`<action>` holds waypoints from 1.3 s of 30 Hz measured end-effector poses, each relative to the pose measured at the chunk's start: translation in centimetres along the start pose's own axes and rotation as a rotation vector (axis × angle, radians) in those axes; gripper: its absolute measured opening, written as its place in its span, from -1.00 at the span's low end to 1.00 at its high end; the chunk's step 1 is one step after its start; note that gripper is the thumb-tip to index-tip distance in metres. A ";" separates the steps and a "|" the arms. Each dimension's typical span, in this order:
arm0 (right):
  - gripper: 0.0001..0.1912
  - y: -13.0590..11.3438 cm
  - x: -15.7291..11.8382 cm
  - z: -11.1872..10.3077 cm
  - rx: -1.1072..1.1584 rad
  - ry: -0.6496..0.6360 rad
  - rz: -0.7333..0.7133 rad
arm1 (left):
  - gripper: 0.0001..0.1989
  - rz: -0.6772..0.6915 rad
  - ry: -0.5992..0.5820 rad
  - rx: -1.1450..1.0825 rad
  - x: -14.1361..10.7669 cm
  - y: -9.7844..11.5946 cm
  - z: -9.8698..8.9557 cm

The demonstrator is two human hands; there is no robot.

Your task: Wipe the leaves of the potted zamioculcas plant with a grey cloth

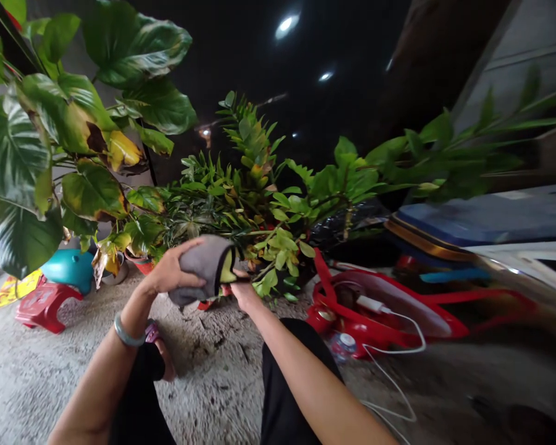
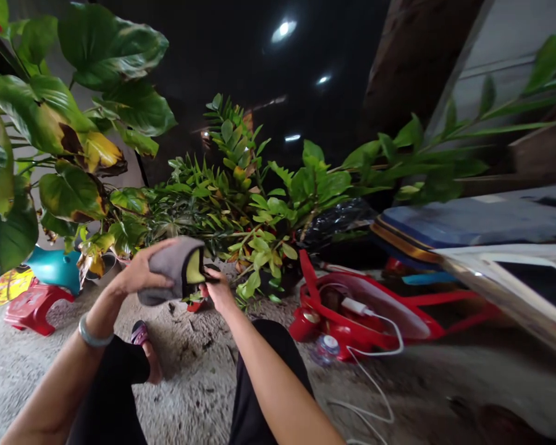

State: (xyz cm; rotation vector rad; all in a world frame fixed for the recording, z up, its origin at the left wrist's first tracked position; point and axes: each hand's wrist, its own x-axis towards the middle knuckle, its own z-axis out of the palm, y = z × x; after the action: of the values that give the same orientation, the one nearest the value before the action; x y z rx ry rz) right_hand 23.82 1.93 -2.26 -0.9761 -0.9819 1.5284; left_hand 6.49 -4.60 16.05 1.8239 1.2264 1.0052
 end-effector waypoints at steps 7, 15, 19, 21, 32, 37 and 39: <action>-0.69 0.2 0.1 0.4 0.029 0.001 0.039 | -0.16 -0.055 0.148 0.099 3.4 -1.3 1.6; -0.69 0.2 0.0 -0.4 0.056 -0.022 0.025 | -0.21 -0.103 -0.008 -0.050 -2.6 1.5 -1.2; -0.67 -0.2 0.4 0.5 0.086 -0.014 0.091 | -0.09 -0.046 0.357 -0.041 -0.7 1.1 -2.3; -0.69 -0.2 0.5 0.9 0.090 0.019 0.114 | -0.09 -0.108 0.331 0.017 -1.3 -0.7 -1.6; -0.77 -0.7 0.1 0.4 0.086 0.040 0.125 | -0.14 -0.123 0.450 0.090 -5.4 -0.7 -4.6; -0.72 -0.6 0.3 0.7 0.123 0.052 0.105 | -0.08 -0.265 0.412 0.017 -3.6 -3.6 -2.0; -0.69 -0.5 0.3 0.6 0.136 0.032 0.096 | -0.12 -0.331 0.230 0.039 -5.5 -4.9 0.0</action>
State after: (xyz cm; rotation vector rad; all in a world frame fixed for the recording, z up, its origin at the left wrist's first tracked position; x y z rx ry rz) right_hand 23.39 2.27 -1.58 -0.9597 -0.8075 1.6316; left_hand 3.23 -8.37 10.59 1.4962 1.6333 1.0245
